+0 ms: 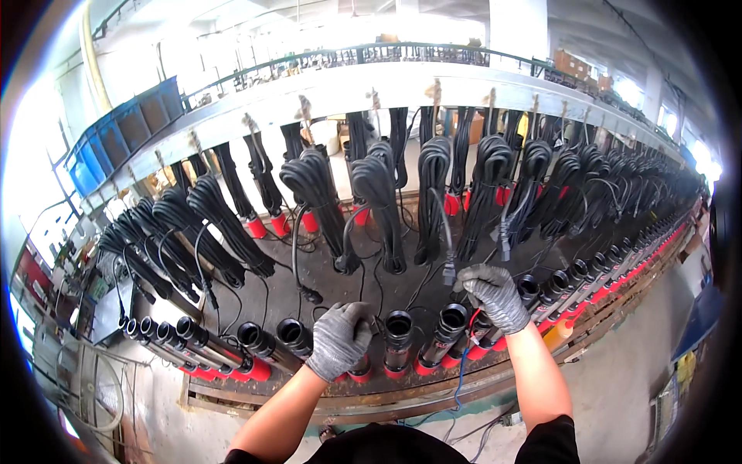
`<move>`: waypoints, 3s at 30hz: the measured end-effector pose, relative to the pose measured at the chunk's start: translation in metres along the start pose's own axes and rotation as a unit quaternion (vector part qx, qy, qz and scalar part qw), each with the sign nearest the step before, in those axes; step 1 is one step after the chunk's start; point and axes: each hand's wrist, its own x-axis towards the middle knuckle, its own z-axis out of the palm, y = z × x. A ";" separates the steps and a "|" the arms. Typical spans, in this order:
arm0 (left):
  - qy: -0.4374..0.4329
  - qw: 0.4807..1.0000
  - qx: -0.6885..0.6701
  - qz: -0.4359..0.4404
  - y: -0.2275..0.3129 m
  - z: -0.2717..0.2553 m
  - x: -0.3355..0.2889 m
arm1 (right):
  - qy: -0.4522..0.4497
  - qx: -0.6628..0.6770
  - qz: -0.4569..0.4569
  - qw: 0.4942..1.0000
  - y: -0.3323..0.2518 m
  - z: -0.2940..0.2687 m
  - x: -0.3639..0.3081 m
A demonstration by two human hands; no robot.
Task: The person handles a sequence of water pumps on a long assembly rack, lifting each pump slightly to check its base and the attached power cord.
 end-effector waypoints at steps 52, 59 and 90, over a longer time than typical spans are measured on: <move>-0.173 0.968 -0.108 0.149 0.026 0.007 -0.058 | 0.367 -0.060 0.033 0.928 -0.044 -0.049 0.012; -0.145 0.970 -0.114 0.155 0.025 0.010 -0.051 | 0.346 0.126 0.110 0.923 -0.020 -0.093 0.001; -0.095 0.981 -0.096 0.138 0.027 0.022 -0.041 | 0.250 -0.016 0.125 0.960 -0.019 -0.081 -0.004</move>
